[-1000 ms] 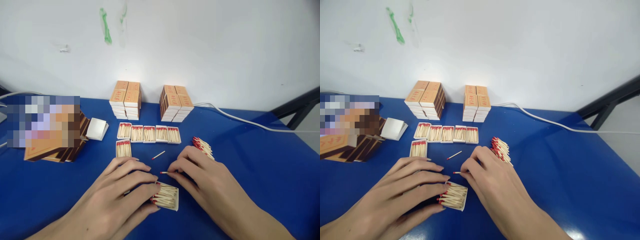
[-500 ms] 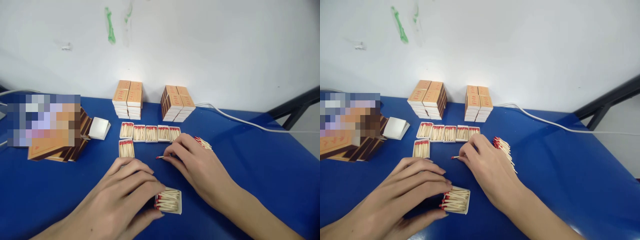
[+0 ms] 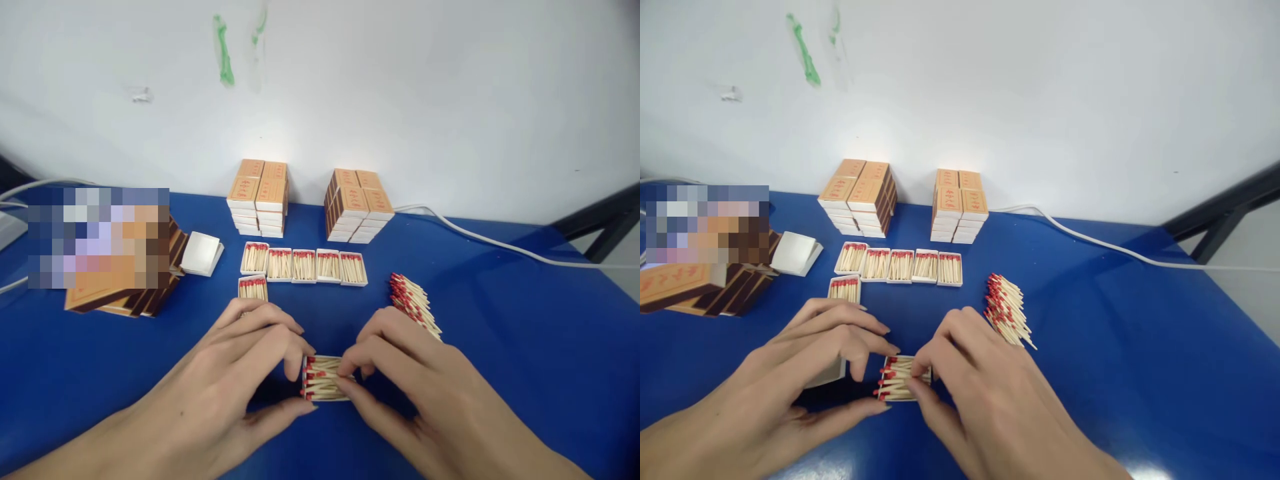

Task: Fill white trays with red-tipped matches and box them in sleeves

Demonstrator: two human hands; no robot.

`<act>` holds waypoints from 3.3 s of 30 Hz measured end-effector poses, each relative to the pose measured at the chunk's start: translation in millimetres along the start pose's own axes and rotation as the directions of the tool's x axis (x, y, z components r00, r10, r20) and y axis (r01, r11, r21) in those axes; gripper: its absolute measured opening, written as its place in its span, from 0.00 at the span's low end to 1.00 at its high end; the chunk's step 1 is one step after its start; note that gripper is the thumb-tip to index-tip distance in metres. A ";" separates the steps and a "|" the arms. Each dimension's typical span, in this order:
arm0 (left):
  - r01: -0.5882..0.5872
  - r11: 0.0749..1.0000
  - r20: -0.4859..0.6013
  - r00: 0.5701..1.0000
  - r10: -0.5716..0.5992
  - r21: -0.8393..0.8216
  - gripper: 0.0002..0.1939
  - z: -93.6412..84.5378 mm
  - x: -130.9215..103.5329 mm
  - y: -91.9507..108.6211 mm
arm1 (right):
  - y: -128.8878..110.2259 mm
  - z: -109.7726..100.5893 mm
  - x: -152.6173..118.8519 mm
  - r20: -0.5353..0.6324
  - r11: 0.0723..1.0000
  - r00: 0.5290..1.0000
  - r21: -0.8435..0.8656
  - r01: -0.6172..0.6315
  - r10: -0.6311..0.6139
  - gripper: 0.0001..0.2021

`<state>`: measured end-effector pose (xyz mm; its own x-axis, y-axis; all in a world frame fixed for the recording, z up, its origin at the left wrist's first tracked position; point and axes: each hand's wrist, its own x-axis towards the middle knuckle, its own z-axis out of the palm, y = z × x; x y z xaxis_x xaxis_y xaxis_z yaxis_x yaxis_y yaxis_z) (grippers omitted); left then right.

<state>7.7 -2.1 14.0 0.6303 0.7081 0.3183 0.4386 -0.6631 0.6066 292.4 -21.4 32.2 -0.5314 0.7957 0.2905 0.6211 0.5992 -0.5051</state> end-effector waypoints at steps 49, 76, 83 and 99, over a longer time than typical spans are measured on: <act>0.135 0.991 0.108 0.985 -0.134 0.006 0.20 -1.5 -9.5 -1.3 | -3.0 20.5 -4.5 -0.005 0.994 1.000 0.106 -0.010 0.011 0.06; 0.223 0.930 -0.257 0.955 -0.148 0.291 0.29 -37.8 9.2 -2.6 | 0.9 16.5 -1.5 0.002 0.982 0.995 0.158 -0.100 0.101 0.06; 0.152 0.896 -0.237 0.970 -0.054 0.417 0.19 -38.6 14.2 -6.7 | -2.9 5.0 -1.2 0.110 0.983 0.983 0.099 -0.157 0.146 0.27; 0.433 0.875 -0.352 0.870 -0.344 0.215 0.35 -18.4 5.4 -18.3 | 1.2 13.2 5.0 0.171 0.991 0.976 -0.025 -0.132 0.134 0.37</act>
<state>-8.7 18.4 18.0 0.1719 0.9301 0.3247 0.7950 -0.3256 0.5118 283.0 -17.9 22.3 -0.5338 0.8421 0.0768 0.7002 0.4911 -0.5182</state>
